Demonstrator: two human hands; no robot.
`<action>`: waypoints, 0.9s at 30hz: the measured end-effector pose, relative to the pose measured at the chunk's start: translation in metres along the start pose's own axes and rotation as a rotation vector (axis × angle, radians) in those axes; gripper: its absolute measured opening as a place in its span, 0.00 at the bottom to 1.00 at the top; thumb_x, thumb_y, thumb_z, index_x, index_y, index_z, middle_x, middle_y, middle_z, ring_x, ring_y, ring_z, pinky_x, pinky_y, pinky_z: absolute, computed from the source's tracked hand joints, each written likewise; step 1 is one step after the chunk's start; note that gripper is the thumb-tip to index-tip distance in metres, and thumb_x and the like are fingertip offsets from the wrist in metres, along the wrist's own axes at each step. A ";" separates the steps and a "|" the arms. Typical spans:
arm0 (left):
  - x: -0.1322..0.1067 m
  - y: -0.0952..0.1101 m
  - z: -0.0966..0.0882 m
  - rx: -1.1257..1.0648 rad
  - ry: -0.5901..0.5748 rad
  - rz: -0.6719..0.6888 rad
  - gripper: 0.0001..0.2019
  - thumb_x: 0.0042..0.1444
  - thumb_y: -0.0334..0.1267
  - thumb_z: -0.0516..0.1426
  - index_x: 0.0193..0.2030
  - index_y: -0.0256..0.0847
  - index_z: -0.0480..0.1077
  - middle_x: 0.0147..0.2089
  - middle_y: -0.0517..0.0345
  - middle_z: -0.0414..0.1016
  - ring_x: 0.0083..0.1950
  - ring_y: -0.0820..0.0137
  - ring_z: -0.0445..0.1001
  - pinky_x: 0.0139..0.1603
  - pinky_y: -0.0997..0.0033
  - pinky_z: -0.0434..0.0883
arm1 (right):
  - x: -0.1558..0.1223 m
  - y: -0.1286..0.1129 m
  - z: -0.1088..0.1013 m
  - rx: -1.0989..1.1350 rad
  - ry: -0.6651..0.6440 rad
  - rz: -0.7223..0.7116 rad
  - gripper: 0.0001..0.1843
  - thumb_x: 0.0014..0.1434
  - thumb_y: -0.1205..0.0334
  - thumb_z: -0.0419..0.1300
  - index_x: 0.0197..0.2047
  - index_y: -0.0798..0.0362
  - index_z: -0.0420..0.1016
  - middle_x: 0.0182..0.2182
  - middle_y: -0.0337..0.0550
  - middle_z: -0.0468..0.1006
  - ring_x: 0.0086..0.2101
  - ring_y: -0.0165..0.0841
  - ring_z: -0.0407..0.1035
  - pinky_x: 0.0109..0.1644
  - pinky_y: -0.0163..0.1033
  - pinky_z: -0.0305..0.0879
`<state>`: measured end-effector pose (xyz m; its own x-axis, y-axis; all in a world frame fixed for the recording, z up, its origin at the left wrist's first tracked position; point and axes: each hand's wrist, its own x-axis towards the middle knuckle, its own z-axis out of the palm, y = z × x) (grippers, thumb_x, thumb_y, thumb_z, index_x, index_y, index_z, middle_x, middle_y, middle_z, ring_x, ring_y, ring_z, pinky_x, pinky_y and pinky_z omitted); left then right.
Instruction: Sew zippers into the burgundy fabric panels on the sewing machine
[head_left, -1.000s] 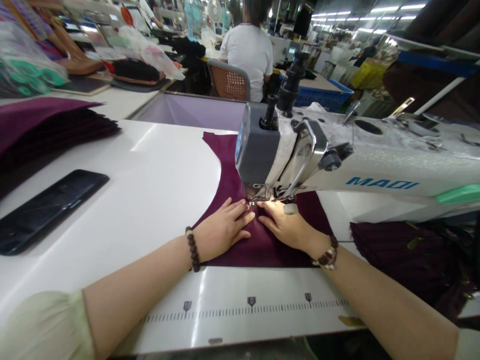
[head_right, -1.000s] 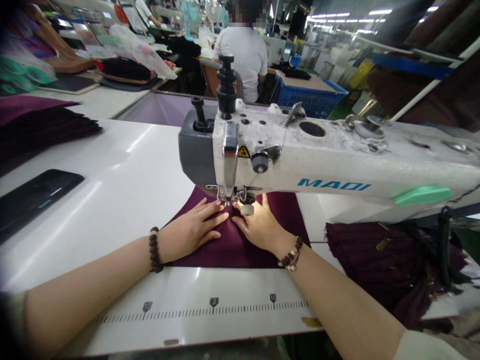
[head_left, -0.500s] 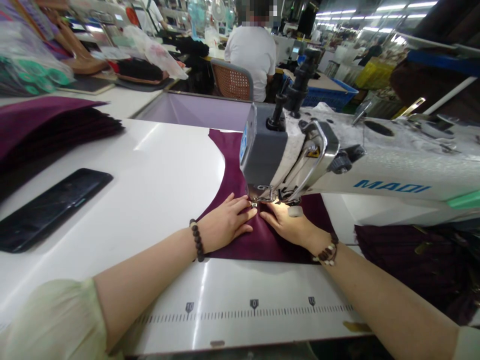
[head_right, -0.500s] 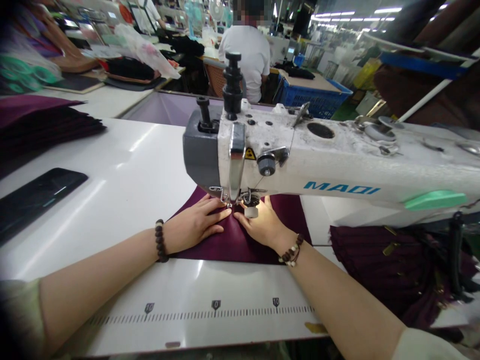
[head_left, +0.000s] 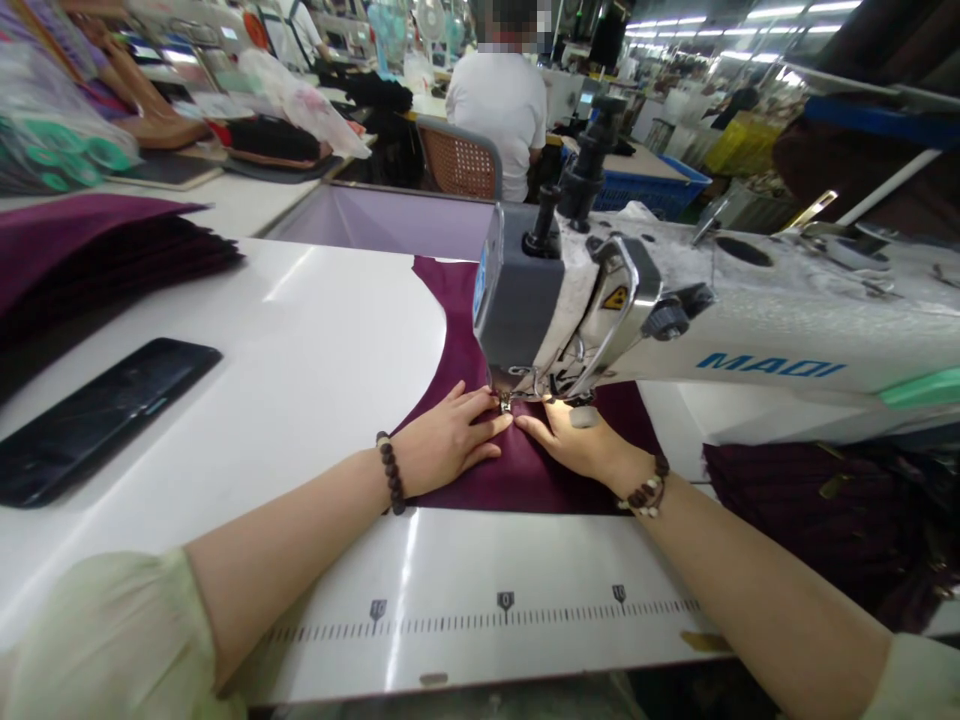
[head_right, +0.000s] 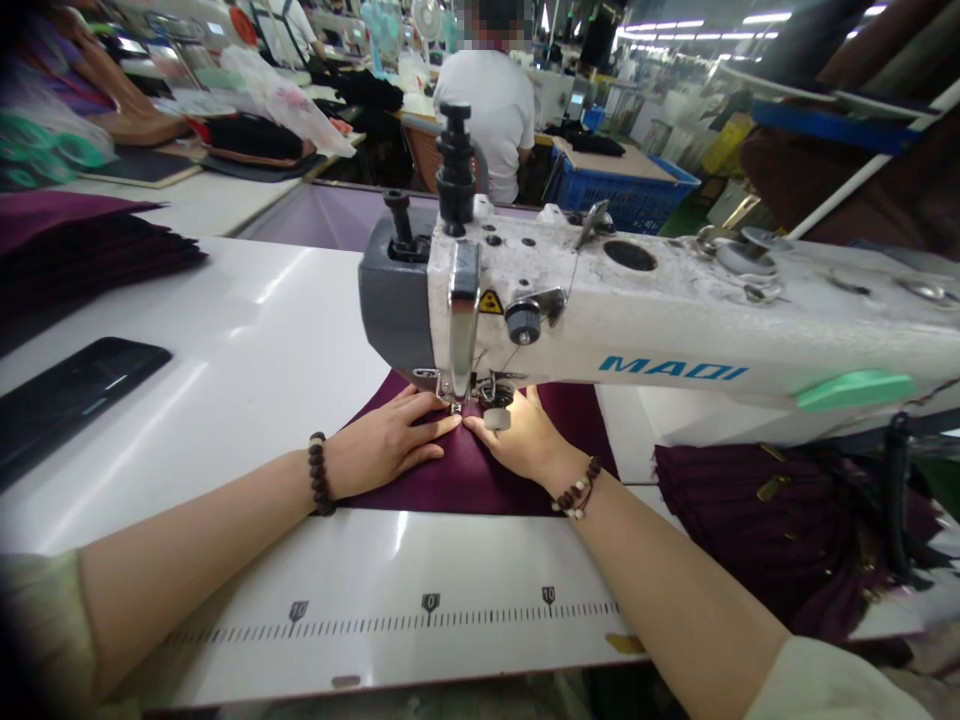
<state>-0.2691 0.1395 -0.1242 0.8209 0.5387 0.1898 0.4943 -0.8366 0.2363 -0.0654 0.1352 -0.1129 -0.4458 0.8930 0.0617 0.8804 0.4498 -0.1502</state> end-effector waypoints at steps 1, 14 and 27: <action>0.000 0.000 0.000 0.009 -0.003 0.009 0.18 0.62 0.39 0.46 0.55 0.35 0.62 0.52 0.41 0.62 0.57 0.56 0.58 0.58 0.46 0.56 | -0.001 0.001 -0.001 -0.030 -0.004 -0.006 0.14 0.61 0.56 0.53 0.45 0.55 0.71 0.44 0.49 0.72 0.47 0.41 0.63 0.56 0.49 0.52; -0.001 -0.013 -0.023 0.217 -0.059 -0.060 0.13 0.60 0.35 0.50 0.48 0.36 0.69 0.52 0.46 0.65 0.53 0.61 0.64 0.54 0.58 0.64 | -0.085 -0.071 -0.003 -0.204 -0.053 0.236 0.29 0.59 0.55 0.53 0.58 0.66 0.58 0.56 0.65 0.57 0.55 0.52 0.53 0.50 0.52 0.59; -0.010 0.050 0.004 0.181 -0.080 -0.143 0.26 0.56 0.45 0.53 0.56 0.26 0.59 0.59 0.40 0.59 0.60 0.56 0.58 0.60 0.53 0.59 | -0.052 0.042 -0.008 -0.134 -0.058 0.345 0.25 0.62 0.51 0.47 0.62 0.43 0.49 0.63 0.51 0.43 0.60 0.52 0.38 0.51 0.72 0.45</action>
<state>-0.2515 0.0920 -0.1179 0.7553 0.6493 0.0891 0.6444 -0.7605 0.0793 -0.0037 0.1077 -0.1143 -0.1241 0.9919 -0.0269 0.9921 0.1235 -0.0221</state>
